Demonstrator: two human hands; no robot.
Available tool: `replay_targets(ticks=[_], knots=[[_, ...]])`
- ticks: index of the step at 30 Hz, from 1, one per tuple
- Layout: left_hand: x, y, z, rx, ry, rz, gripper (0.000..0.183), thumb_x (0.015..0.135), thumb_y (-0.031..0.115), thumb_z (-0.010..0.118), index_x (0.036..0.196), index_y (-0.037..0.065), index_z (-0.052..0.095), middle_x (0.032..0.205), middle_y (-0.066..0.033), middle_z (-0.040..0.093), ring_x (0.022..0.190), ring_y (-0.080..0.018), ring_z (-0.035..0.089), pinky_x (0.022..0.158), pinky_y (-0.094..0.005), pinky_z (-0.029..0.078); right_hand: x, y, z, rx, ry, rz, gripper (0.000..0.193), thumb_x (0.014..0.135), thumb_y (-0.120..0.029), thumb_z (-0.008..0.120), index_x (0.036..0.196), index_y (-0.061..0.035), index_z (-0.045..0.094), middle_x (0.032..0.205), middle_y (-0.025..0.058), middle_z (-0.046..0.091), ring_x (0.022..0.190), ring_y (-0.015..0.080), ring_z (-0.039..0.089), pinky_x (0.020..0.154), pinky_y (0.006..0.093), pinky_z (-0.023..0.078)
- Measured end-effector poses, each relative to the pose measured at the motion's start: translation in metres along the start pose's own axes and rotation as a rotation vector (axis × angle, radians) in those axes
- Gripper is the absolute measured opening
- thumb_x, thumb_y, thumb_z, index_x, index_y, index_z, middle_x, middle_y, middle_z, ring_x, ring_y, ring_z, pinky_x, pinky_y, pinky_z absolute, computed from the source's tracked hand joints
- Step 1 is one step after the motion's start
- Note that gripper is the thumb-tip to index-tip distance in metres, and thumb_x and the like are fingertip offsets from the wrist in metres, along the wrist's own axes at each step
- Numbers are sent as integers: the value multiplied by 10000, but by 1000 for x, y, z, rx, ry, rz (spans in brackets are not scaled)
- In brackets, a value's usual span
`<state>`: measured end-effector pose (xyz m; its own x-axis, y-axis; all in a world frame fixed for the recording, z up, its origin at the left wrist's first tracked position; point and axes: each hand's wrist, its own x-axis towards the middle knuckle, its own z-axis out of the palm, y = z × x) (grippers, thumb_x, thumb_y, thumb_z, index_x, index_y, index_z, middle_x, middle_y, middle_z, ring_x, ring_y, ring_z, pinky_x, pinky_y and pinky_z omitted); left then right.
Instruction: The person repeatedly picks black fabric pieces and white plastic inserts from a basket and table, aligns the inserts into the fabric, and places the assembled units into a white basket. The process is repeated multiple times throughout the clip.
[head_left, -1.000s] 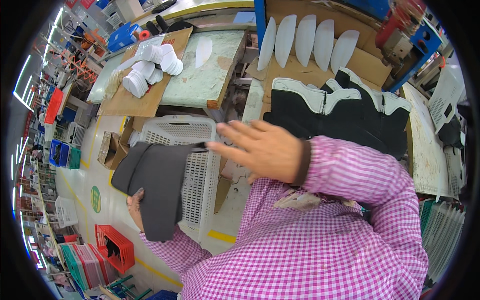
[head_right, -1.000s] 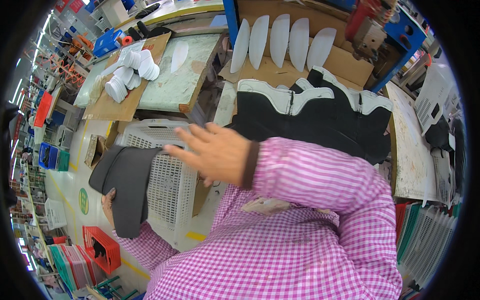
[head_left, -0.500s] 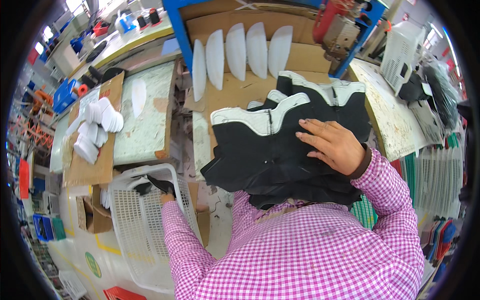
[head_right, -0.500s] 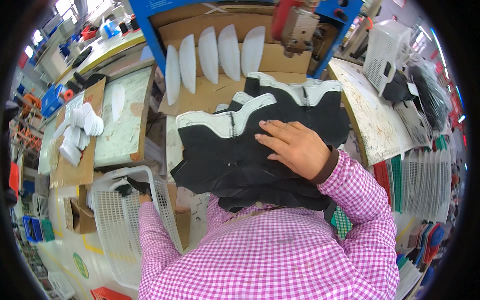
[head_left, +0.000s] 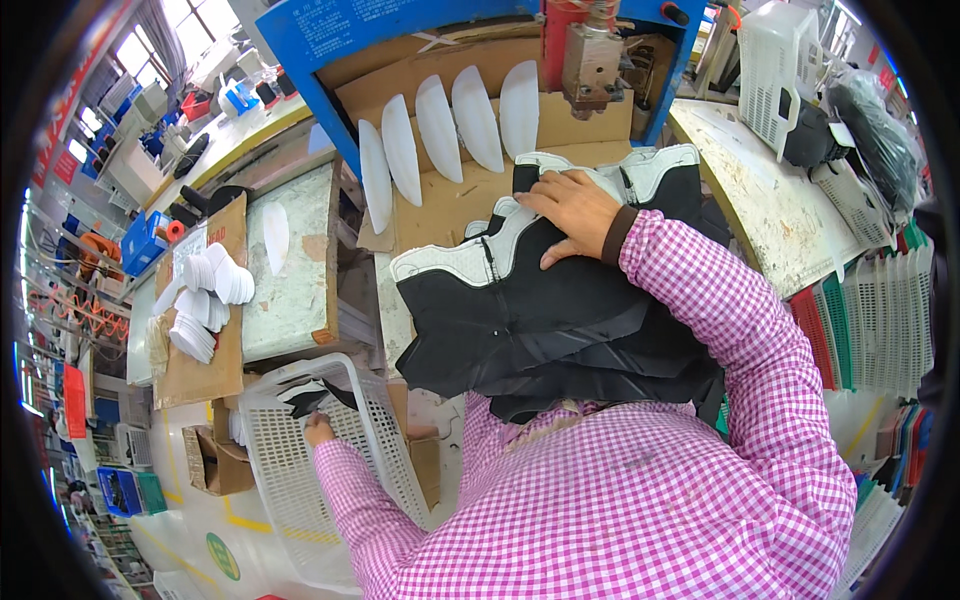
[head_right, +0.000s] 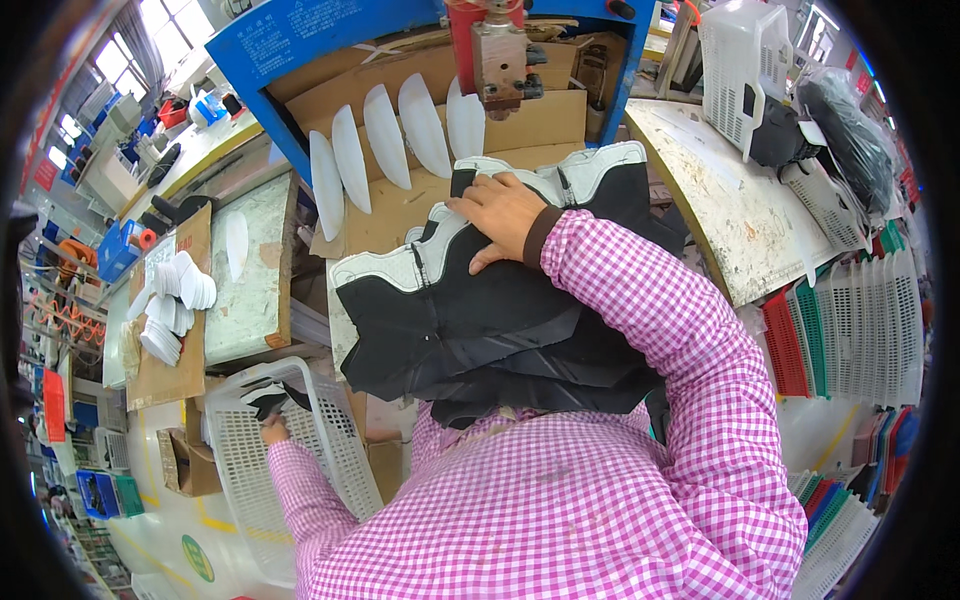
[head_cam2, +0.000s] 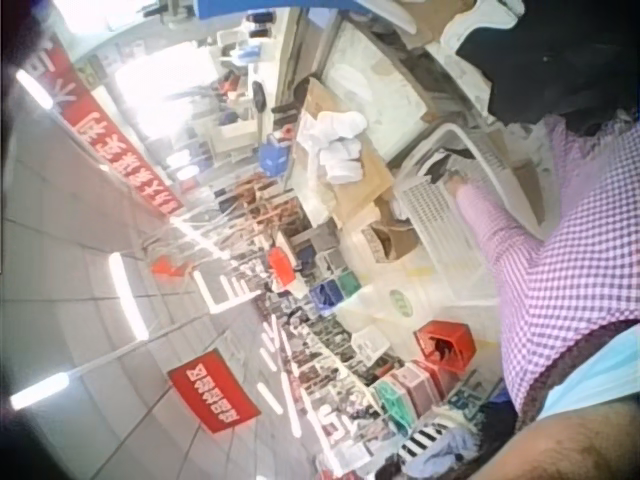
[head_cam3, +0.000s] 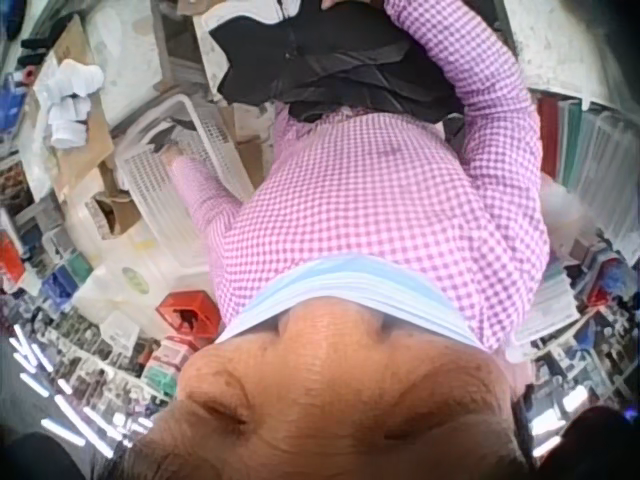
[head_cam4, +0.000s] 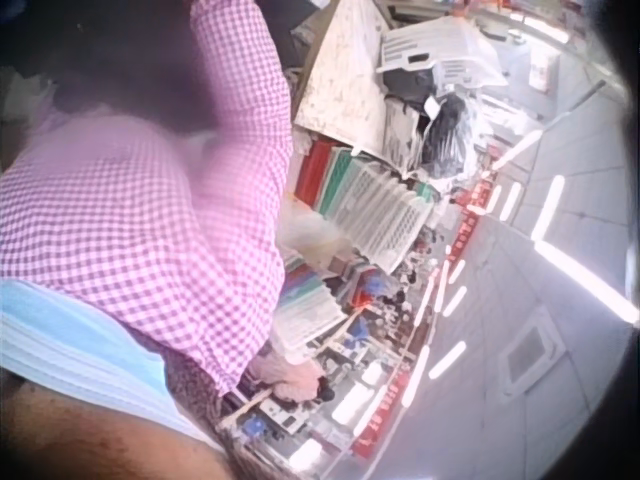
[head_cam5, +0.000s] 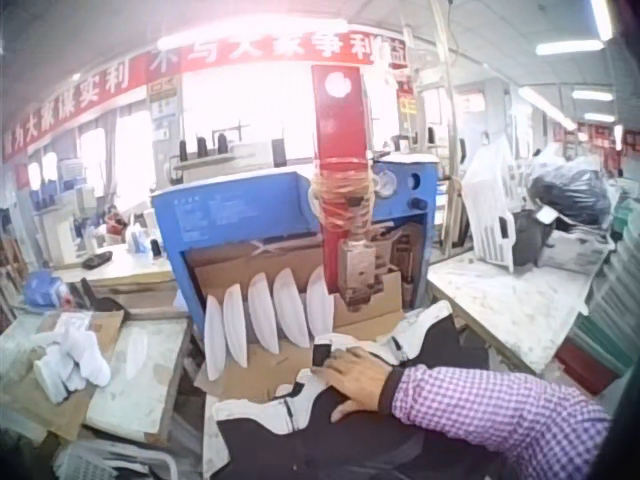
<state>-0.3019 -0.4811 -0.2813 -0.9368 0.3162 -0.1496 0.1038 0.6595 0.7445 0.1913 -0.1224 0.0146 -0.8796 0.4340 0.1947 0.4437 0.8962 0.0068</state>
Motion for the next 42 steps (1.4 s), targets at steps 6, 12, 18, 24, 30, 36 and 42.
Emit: replay_targets(ticks=[6, 12, 18, 24, 30, 36, 42], knots=[[-116, 142, -55, -590, -74, 245, 179, 838, 48, 558, 993, -4, 630, 992, -136, 664, 863, -156, 630, 725, -287, 495, -16, -25, -40, 243, 222, -5, 460, 645, -144, 792, 1021, -32, 552, 941, 87, 503, 944, 249, 509, 812, 361, 424], [-203, 216, -43, -553, -1317, 469, 405, 752, 35, 570, 1155, 1, 565, 1190, -224, 569, 1069, -288, 581, 947, -418, 452, -63, -48, -109, 821, 446, -195, 232, 686, -5, 752, 866, -34, 609, 935, 85, 541, 855, 189, 569, 742, 291, 463], [-256, 244, 44, -1192, -1453, 359, 489, 837, 94, 571, 1306, 40, 443, 1339, -147, 459, 1236, -293, 446, 1030, -464, 371, -69, -30, -102, 1085, 535, 51, 304, 742, -142, 748, 979, -26, 598, 893, 55, 584, 847, 150, 558, 771, 265, 439], [-311, 316, 24, -1440, -1257, -173, 380, 896, 104, 545, 1251, -11, 468, 1274, -158, 513, 1163, -288, 509, 1019, -457, 398, -86, -2, -57, 1043, 508, 238, 486, 810, -203, 707, 1209, -2, 517, 1087, 117, 609, 953, 192, 592, 808, 288, 478], [-288, 343, 49, -1474, -1045, -206, 239, 909, 92, 520, 1118, -13, 570, 1152, -132, 605, 1093, -264, 565, 994, -419, 431, -149, 23, -29, 1898, 24, 356, 645, 910, -430, 527, 1363, -7, 352, 1151, 168, 599, 990, 209, 626, 799, 306, 524], [-291, 368, 95, -1391, -948, -291, 298, 865, 38, 586, 1157, 3, 542, 1176, -125, 587, 1124, -275, 539, 1002, -442, 419, -147, 13, -7, 2024, 450, 731, 432, 769, -28, 696, 1158, 26, 516, 1046, 119, 637, 936, 198, 632, 865, 313, 498], [-264, 390, 91, -1464, -828, -80, 429, 855, 130, 598, 1245, 14, 465, 1235, -141, 545, 1113, -306, 538, 928, -467, 460, -118, 55, -42, 1747, 472, 761, 319, 809, -68, 664, 1094, 4, 540, 948, 89, 648, 782, 149, 647, 675, 245, 533]])
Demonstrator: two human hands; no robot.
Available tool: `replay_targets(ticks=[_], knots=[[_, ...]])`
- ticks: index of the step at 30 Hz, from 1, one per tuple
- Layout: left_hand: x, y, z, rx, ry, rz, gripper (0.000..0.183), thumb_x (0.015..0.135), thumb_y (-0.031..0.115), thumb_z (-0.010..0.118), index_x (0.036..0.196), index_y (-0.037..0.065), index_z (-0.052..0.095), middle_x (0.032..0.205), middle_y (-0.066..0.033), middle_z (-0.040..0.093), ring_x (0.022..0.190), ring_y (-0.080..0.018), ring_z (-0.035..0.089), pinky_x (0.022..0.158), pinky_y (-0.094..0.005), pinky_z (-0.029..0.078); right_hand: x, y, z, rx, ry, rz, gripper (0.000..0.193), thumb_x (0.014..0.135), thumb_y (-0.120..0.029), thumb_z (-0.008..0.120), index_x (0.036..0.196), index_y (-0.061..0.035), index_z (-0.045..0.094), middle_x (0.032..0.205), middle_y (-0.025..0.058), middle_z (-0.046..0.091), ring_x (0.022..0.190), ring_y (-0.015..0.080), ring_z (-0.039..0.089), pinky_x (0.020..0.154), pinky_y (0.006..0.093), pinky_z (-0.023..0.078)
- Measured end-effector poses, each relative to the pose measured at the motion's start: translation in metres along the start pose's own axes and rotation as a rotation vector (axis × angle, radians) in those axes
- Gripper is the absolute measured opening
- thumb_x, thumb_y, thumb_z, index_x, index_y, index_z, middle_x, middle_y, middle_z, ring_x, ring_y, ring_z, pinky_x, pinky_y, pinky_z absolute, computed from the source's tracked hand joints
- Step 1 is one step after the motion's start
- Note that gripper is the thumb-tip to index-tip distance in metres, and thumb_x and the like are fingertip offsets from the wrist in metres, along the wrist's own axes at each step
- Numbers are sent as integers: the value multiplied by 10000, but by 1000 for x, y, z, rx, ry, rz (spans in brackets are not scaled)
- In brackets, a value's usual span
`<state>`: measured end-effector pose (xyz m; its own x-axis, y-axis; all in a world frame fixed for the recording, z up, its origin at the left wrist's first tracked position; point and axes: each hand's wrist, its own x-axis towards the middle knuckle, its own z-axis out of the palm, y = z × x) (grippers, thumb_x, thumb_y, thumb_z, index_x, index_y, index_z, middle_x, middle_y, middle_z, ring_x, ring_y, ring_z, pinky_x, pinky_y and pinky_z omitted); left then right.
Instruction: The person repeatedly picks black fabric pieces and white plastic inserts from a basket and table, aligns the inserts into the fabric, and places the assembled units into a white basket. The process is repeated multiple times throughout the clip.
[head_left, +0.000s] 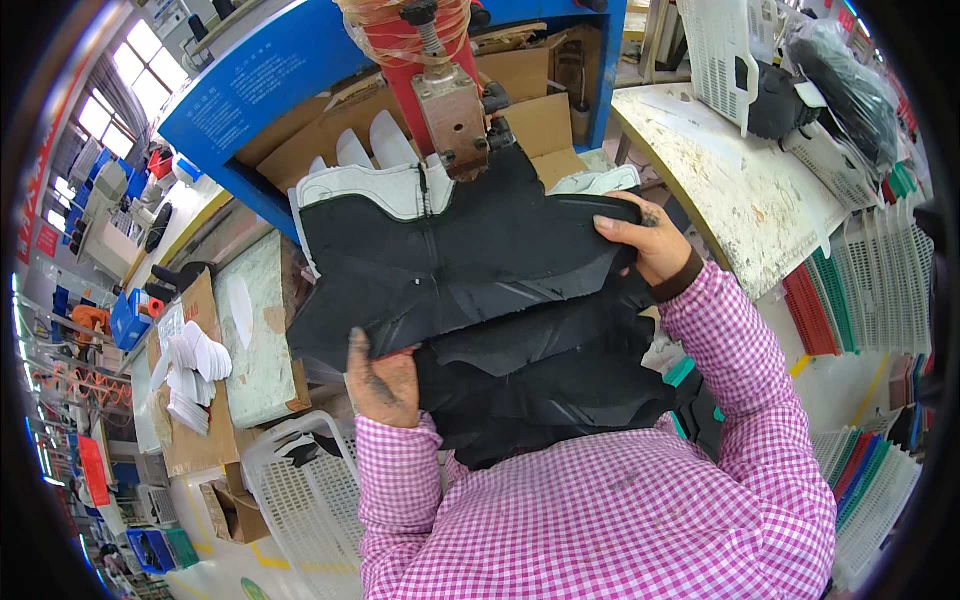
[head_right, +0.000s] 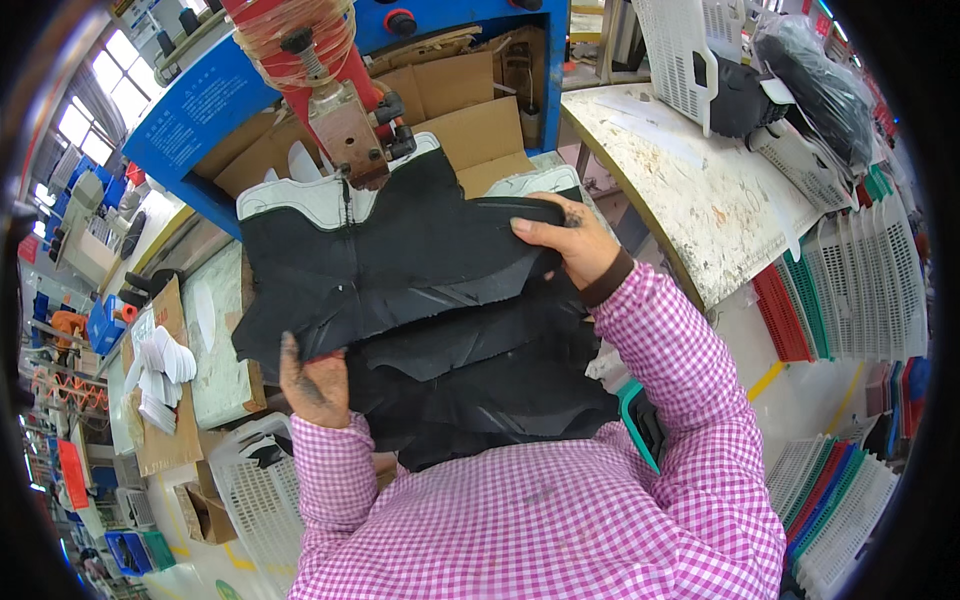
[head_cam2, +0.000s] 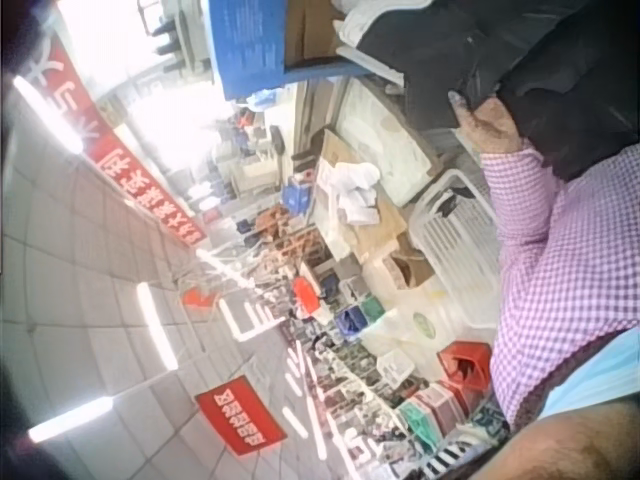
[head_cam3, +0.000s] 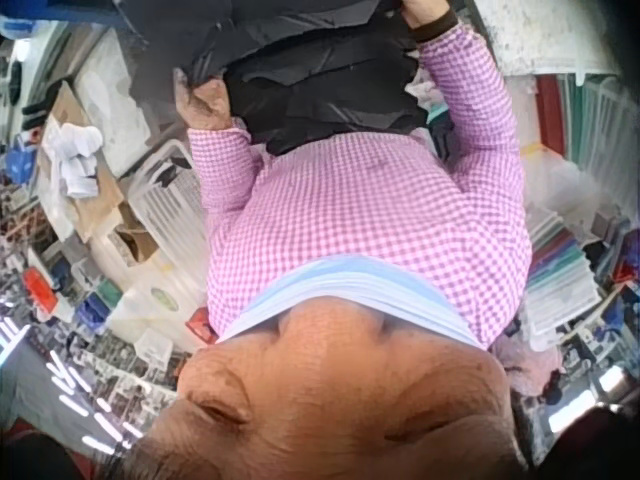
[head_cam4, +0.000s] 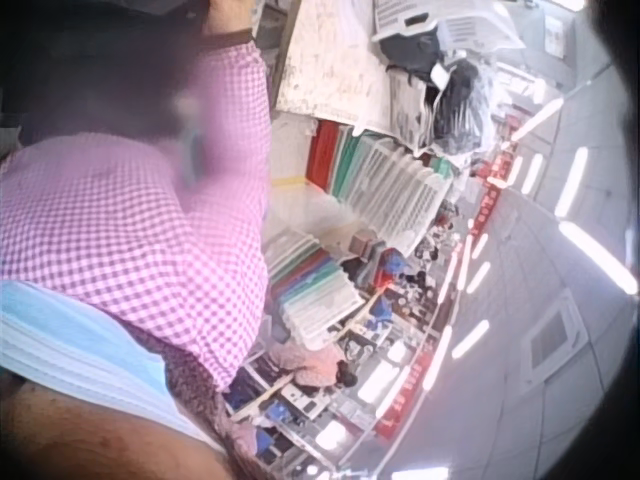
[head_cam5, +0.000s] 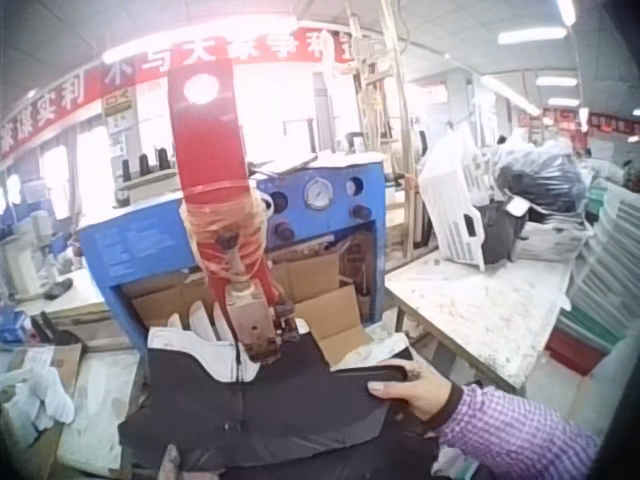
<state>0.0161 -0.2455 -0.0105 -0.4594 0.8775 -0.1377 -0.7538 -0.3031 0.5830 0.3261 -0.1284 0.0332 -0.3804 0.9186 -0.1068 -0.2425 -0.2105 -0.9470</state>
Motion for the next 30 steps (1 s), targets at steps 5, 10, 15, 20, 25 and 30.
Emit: replay_targets(ticks=[5, 10, 15, 20, 25, 30], knots=[[39, 31, -14, 17, 135, 140, 406, 857, 136, 581, 1230, 17, 473, 1212, -136, 560, 1057, -289, 573, 852, -452, 498, 45, -12, 28, -103, -30, 59, 328, 840, -174, 662, 1105, -15, 551, 815, 31, 611, 504, 60, 526, 374, 163, 393], [62, 51, -20, 191, 66, 268, 394, 895, 205, 561, 1225, 7, 474, 1180, -139, 574, 956, -269, 616, 720, -395, 548, 88, -16, 48, -79, -52, 48, 267, 856, -127, 638, 1089, -27, 555, 831, 38, 615, 498, 60, 527, 401, 159, 433], [40, 62, -20, 170, -43, 111, 375, 873, 170, 579, 1193, -5, 493, 1150, -139, 586, 953, -269, 622, 718, -414, 561, 69, -11, 29, -33, -59, 50, 297, 860, -117, 627, 1128, -22, 541, 826, 43, 617, 496, 60, 544, 403, 149, 443], [28, 48, -6, 185, 114, 54, 305, 813, 71, 605, 1098, -15, 537, 1034, -147, 628, 882, -251, 644, 637, -360, 569, 23, -10, -13, -96, 74, 87, 305, 862, -148, 626, 1119, -6, 543, 813, 32, 625, 522, 58, 561, 392, 146, 427], [42, 21, 25, 573, -52, -81, 228, 781, 78, 664, 981, -12, 601, 922, -99, 665, 740, -177, 638, 629, -282, 505, -23, -17, -56, -90, 211, 5, 302, 860, -136, 619, 1121, -2, 547, 821, 37, 638, 527, 54, 566, 381, 142, 399], [64, -29, 70, 656, -222, -99, 130, 774, 113, 710, 827, 2, 667, 812, -48, 664, 676, -94, 573, 619, -236, 423, -58, -18, -85, -58, 501, -85, 307, 869, -100, 589, 1141, 25, 525, 838, 82, 648, 532, 73, 592, 348, 142, 361]])
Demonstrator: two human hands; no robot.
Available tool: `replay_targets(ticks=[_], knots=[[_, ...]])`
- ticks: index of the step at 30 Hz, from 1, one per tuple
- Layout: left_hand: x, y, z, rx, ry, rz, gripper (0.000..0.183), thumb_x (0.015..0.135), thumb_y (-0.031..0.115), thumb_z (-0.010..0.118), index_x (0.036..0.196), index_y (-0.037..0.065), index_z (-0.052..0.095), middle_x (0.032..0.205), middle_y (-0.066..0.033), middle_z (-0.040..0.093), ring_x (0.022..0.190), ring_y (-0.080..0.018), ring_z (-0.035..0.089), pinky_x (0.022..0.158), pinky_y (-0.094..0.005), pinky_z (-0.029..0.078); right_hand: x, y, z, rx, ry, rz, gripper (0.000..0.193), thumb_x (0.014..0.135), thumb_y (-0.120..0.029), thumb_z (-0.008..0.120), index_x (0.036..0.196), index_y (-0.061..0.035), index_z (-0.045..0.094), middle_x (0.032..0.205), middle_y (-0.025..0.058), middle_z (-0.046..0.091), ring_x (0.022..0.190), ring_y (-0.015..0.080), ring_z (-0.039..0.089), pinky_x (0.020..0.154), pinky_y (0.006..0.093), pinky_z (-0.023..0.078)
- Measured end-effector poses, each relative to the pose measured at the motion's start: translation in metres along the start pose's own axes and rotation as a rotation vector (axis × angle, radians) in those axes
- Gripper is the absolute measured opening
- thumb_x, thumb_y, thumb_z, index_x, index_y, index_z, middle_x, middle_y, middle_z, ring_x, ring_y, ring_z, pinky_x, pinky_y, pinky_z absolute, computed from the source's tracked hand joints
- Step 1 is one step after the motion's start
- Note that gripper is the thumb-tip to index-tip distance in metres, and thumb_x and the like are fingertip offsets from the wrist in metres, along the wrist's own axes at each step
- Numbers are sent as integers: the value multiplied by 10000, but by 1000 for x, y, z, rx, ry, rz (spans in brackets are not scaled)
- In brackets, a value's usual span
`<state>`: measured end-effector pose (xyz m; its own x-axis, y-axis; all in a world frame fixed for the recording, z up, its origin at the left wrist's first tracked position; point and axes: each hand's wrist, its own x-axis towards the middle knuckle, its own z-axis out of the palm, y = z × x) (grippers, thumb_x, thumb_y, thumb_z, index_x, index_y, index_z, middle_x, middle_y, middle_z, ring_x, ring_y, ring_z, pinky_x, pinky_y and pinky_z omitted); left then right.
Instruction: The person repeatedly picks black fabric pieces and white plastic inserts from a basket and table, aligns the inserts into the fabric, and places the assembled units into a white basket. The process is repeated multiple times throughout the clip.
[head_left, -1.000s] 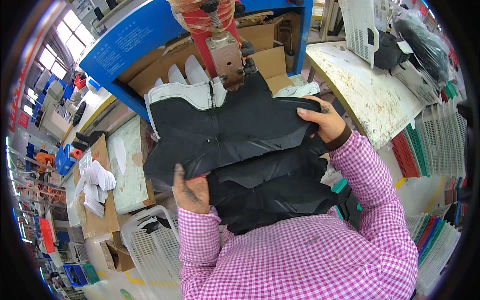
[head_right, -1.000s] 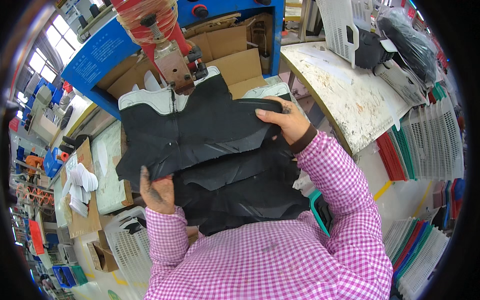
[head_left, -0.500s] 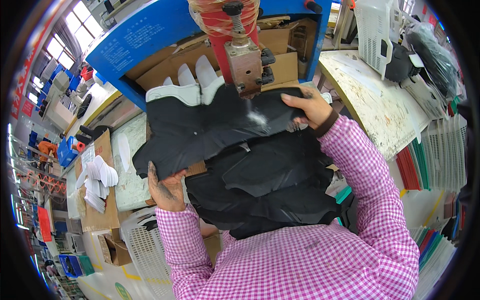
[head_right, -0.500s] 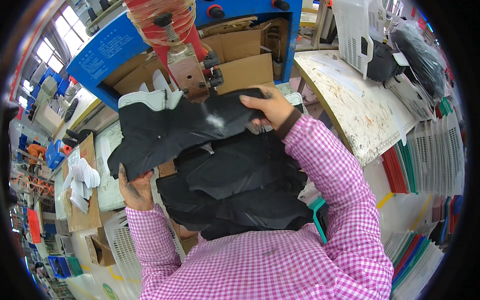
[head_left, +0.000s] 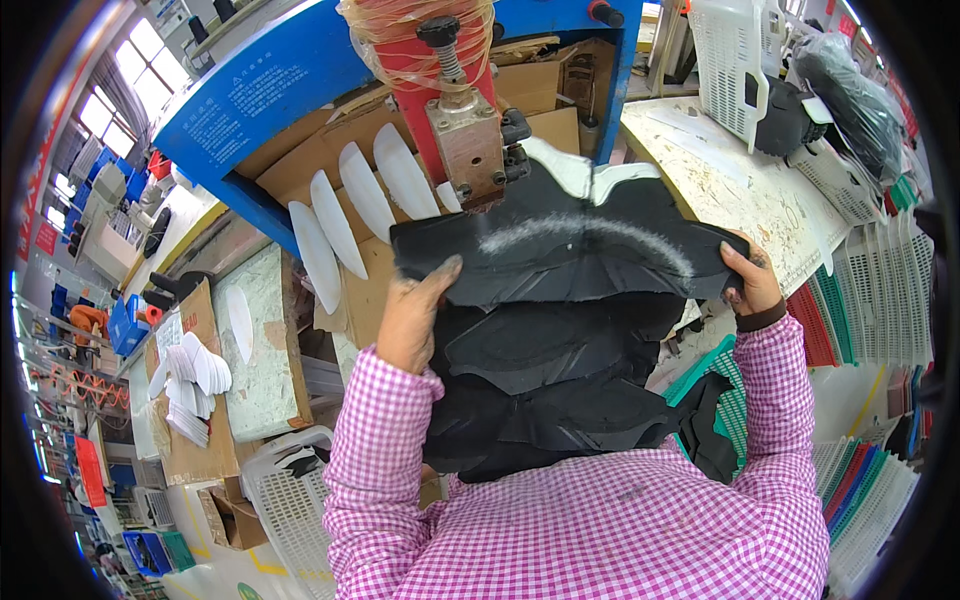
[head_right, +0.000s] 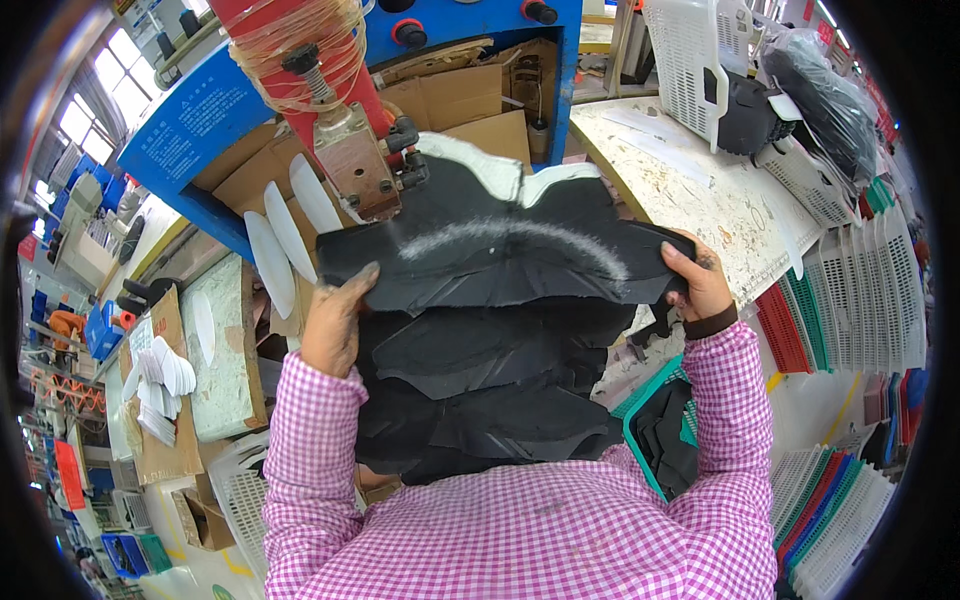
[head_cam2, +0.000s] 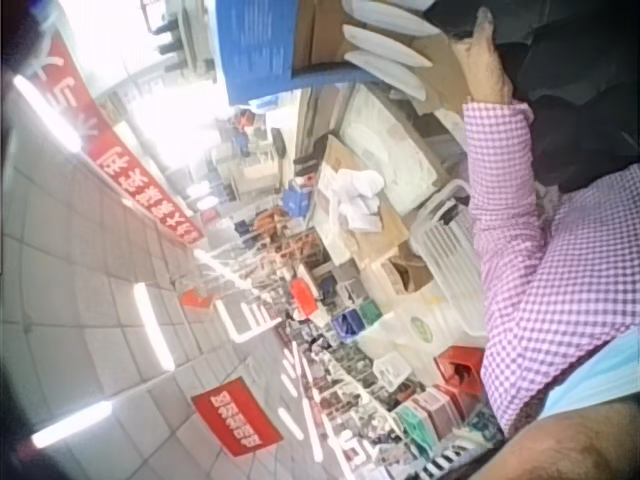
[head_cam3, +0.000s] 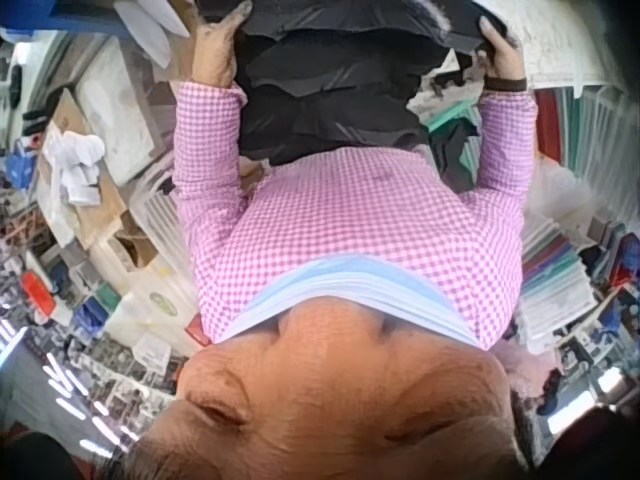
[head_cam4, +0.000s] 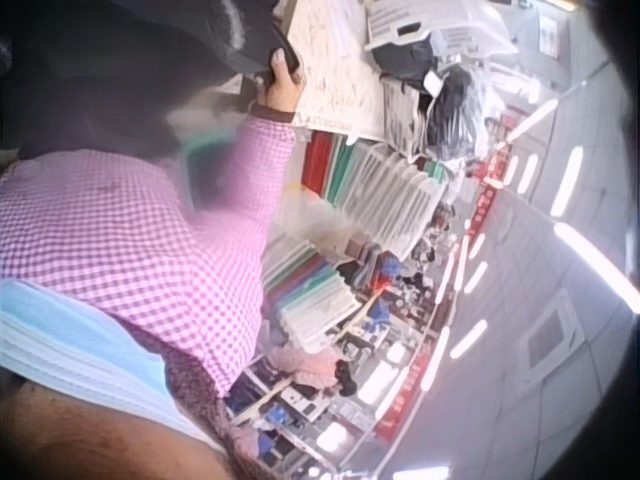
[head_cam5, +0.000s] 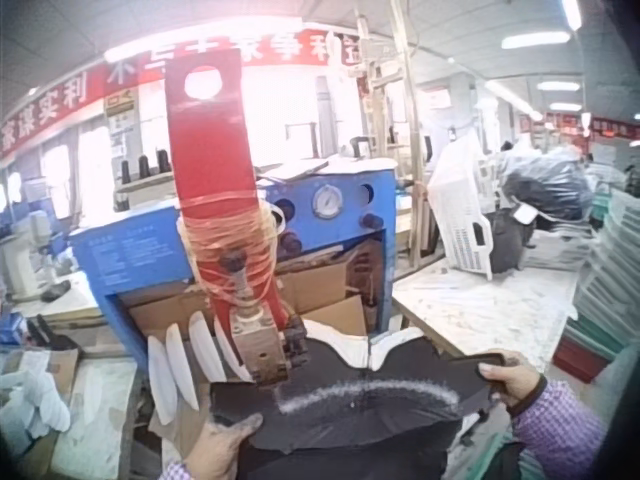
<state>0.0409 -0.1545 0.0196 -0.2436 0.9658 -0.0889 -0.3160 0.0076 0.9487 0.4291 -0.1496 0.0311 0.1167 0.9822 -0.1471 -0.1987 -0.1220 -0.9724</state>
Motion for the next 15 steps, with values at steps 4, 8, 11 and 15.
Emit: replay_targets(ticks=[4, 8, 11, 15], knots=[[27, 3, -2, 48, -72, -24, 156, 775, 100, 714, 866, 6, 629, 841, -30, 645, 704, -104, 586, 657, -239, 449, 10, 2, 13, 64, -23, -72, 285, 877, -84, 569, 1146, 3, 532, 862, 75, 643, 554, 79, 600, 352, 145, 360], [33, 24, -51, -23, 145, 182, 274, 775, 56, 701, 983, -6, 535, 871, -93, 653, 775, -154, 637, 701, -268, 500, 37, 19, 72, 32, -148, -58, 288, 863, -140, 625, 1122, -33, 561, 840, 31, 622, 570, 62, 574, 403, 151, 424], [29, 40, -74, -80, 155, 141, 368, 767, 31, 703, 1068, -19, 498, 902, -102, 649, 809, -183, 646, 765, -279, 498, 55, 24, 96, 31, -325, -55, 299, 854, -162, 648, 1119, -50, 568, 867, 21, 622, 589, 55, 576, 432, 149, 454], [16, 21, -37, 161, 54, 130, 509, 737, 55, 738, 1171, -36, 489, 938, -83, 635, 860, -177, 616, 804, -302, 484, 62, 3, 57, 32, -94, -189, 306, 867, -131, 607, 1155, -37, 563, 911, 54, 648, 647, 74, 623, 409, 127, 415]])
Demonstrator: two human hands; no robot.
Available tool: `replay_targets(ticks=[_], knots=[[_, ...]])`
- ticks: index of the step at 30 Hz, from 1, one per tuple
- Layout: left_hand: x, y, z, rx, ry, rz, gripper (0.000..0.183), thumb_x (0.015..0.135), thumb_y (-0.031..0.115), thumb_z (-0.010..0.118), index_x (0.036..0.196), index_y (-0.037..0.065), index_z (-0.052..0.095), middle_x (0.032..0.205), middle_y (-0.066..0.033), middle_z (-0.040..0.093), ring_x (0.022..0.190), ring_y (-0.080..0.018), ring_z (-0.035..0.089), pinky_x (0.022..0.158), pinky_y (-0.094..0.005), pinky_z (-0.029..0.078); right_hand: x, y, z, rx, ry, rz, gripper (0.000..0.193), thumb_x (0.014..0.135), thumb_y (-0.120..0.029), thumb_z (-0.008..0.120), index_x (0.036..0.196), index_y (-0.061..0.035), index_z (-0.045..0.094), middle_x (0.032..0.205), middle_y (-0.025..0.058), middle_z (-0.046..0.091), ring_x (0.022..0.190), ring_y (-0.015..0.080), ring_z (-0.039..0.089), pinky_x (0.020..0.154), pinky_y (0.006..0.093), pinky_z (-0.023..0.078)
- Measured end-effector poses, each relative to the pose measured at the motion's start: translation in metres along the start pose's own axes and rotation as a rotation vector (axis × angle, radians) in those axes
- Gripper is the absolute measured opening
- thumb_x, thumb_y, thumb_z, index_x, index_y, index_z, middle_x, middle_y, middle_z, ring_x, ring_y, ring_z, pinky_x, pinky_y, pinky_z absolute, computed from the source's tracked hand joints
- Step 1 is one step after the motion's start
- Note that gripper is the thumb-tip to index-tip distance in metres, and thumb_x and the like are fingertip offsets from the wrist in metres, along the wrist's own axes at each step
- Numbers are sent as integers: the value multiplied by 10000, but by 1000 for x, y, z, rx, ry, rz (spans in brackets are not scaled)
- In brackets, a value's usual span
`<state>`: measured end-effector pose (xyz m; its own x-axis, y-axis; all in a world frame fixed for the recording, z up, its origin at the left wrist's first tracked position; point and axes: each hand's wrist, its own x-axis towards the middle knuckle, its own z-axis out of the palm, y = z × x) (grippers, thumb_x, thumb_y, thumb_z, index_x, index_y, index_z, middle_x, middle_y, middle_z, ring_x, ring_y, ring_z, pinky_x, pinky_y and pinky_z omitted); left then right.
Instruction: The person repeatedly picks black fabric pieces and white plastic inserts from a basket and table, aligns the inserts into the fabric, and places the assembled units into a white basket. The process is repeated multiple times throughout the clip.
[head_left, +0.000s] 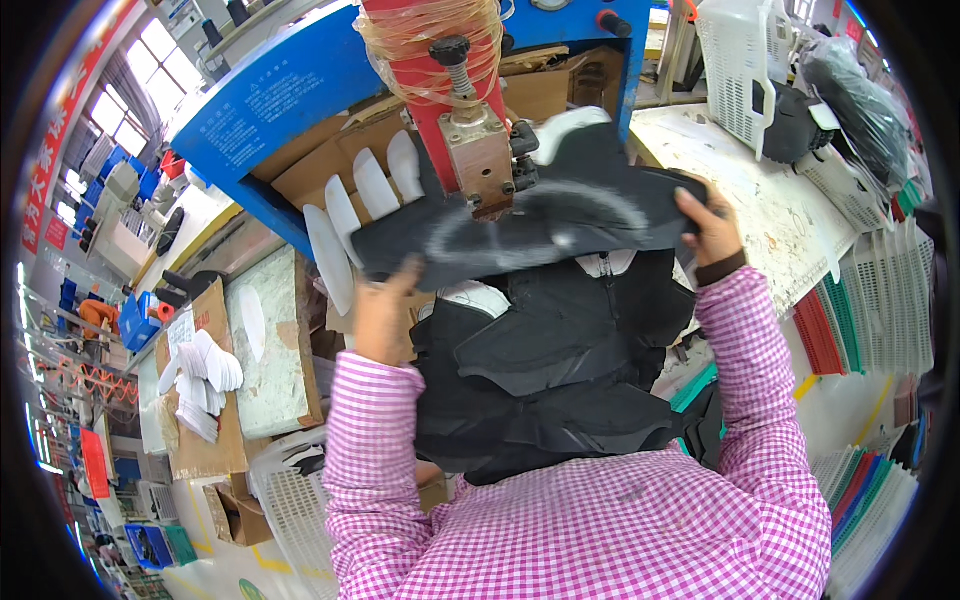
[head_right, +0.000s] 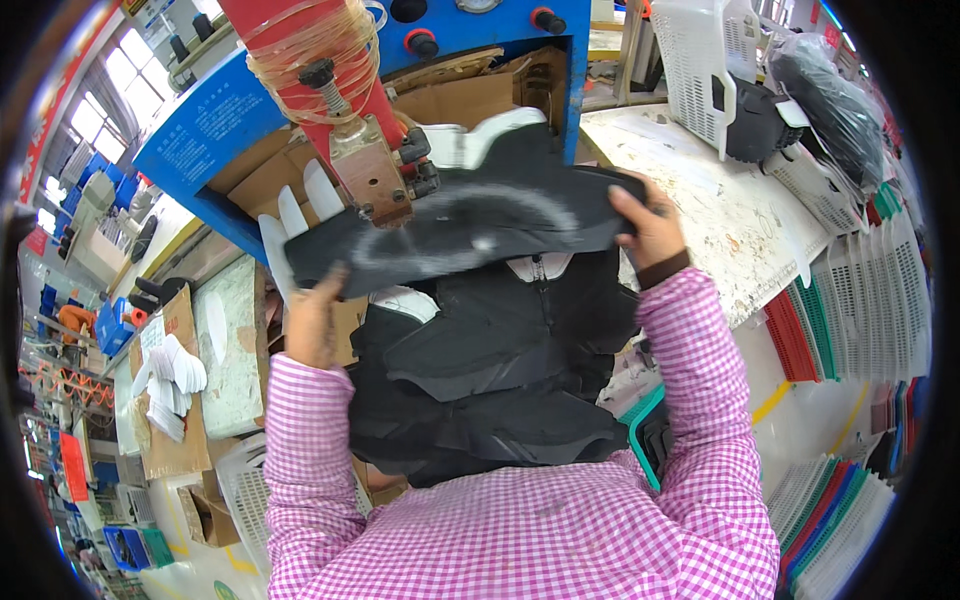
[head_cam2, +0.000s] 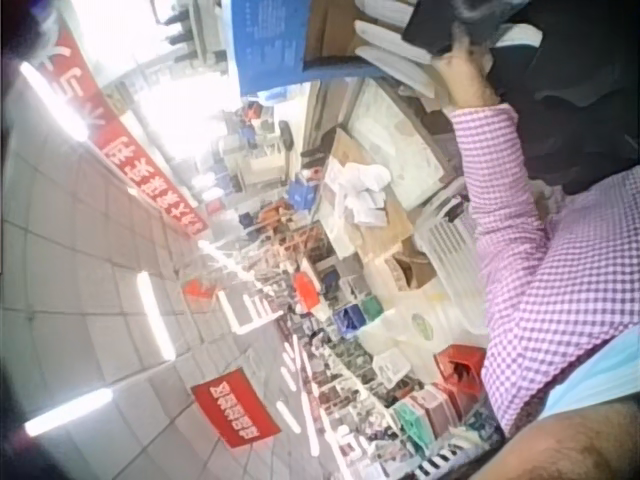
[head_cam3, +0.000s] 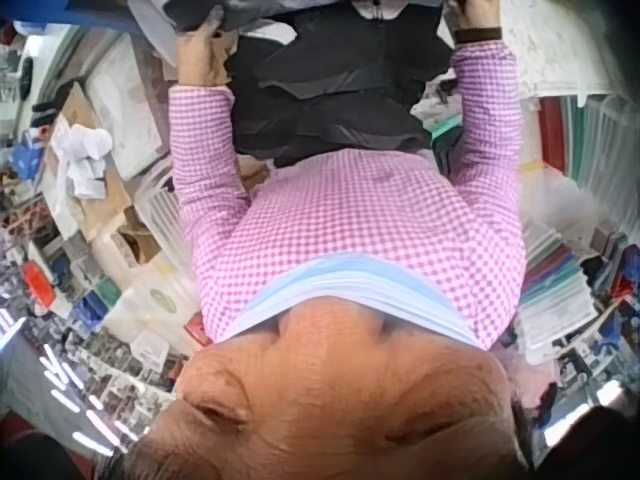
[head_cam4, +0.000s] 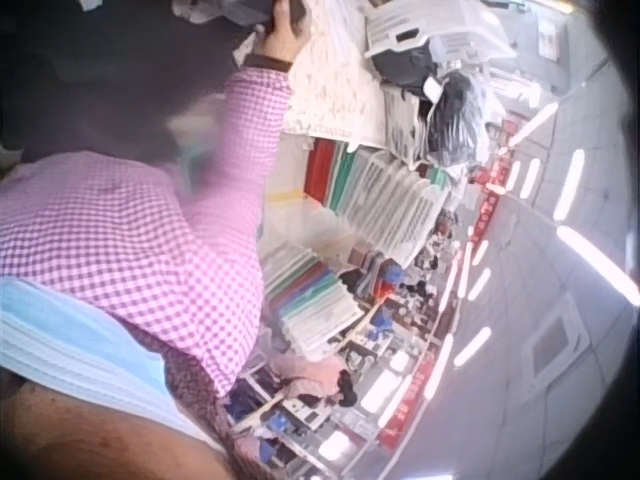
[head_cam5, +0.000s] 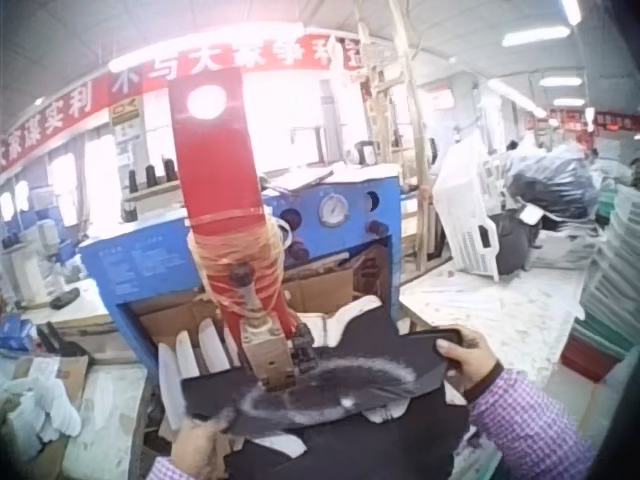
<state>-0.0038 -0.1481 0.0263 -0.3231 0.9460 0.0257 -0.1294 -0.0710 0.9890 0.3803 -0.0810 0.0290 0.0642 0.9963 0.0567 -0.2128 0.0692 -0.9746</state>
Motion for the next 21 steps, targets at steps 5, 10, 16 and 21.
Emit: replay_targets(ticks=[5, 10, 16, 21], knots=[[-36, -9, 15, -102, -52, 47, 450, 738, 33, 727, 1137, -32, 530, 997, -91, 632, 893, -176, 609, 843, -298, 478, -29, -15, -29, 18, -1, 56, 306, 869, -86, 582, 1164, -30, 526, 971, 106, 644, 671, 126, 643, 423, 163, 469], [-40, 27, -67, -149, 175, 64, 454, 776, -55, 645, 1206, -37, 497, 1075, -149, 622, 980, -208, 615, 948, -343, 472, -31, 18, 48, 143, -311, 141, 365, 843, -85, 641, 1179, -39, 505, 842, 67, 615, 583, 111, 608, 432, 185, 490], [-31, -13, -15, -58, 54, 148, 447, 723, 121, 775, 1061, -68, 552, 924, -87, 647, 790, -125, 599, 770, -249, 480, -4, 1, 18, 15, 30, 56, 321, 870, -127, 601, 1172, -40, 537, 918, 72, 655, 623, 85, 637, 397, 121, 411], [-35, -10, -15, -165, 10, 92, 350, 753, 27, 718, 1065, -41, 575, 971, -93, 656, 851, -150, 634, 798, -263, 500, -19, 3, -8, 2, -61, 67, 303, 857, -92, 610, 1145, -34, 537, 891, 64, 634, 617, 96, 617, 420, 168, 439]])
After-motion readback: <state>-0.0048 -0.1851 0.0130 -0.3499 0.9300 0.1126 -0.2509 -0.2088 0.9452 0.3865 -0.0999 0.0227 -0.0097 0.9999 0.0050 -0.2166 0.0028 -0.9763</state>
